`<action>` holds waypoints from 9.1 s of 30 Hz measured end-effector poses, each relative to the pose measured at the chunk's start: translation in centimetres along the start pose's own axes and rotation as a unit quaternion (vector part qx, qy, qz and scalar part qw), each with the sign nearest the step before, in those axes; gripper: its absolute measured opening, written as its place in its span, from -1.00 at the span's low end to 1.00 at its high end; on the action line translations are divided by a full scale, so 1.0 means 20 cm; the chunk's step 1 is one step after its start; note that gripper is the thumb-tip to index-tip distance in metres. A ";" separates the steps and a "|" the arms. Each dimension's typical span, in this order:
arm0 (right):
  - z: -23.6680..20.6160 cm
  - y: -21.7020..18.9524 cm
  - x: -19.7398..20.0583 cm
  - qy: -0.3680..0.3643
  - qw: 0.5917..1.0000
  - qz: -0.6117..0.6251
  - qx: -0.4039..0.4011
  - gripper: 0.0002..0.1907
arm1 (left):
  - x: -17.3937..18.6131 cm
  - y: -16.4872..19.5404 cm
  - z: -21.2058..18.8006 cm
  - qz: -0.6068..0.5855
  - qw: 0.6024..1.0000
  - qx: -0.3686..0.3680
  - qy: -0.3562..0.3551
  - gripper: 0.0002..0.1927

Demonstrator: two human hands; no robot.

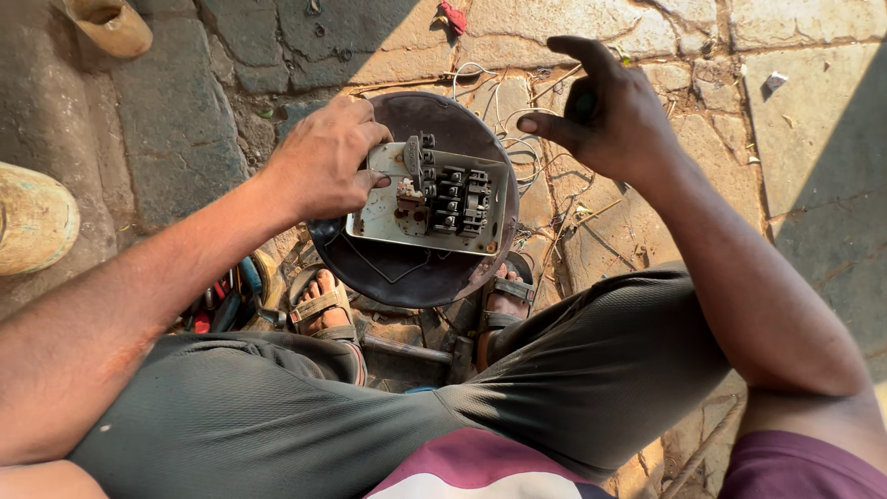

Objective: The person sits on the ground and uses a green screwdriver to tighten screws on the terminals of a white electrical component. They repeatedly adjust the component's position and re-engage the screwdriver to secure the connections.

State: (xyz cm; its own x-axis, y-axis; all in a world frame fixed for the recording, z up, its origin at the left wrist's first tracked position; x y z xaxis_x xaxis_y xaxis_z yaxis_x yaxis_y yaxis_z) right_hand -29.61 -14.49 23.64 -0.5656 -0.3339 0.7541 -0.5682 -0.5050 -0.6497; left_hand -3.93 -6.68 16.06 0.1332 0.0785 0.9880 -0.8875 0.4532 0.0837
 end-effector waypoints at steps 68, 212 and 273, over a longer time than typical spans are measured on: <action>-0.02 -0.07 -0.05 -0.028 0.998 -0.060 0.020 -0.38 | -0.31 0.11 0.02 -0.031 0.995 -0.017 -0.089 -0.58; -0.74 0.06 -1.02 0.317 0.654 0.660 -0.189 -0.73 | -0.24 -0.13 -0.05 -0.438 0.785 0.319 -0.300 -0.14; -0.64 -0.29 -0.32 0.056 0.984 -0.158 0.051 -0.60 | 0.14 0.04 0.18 -0.186 0.968 -0.127 0.112 -0.39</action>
State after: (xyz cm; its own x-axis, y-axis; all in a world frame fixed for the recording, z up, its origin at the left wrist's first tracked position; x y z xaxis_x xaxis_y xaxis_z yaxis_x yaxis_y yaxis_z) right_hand -30.43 0.82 21.39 -0.4355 -0.0595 0.8982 -0.6666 -0.6492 -0.3662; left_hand -5.77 -9.30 19.39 0.5403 0.0447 0.8403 -0.6260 0.6886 0.3659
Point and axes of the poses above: each hand's wrist, its own z-axis towards the middle knuckle, its own x-axis out of the back of the hand, y = z × x, the point moved 7 cm from there along z, towards the middle knuckle, and after that the axes turned 14 degrees about z, right-handed, at the moved point
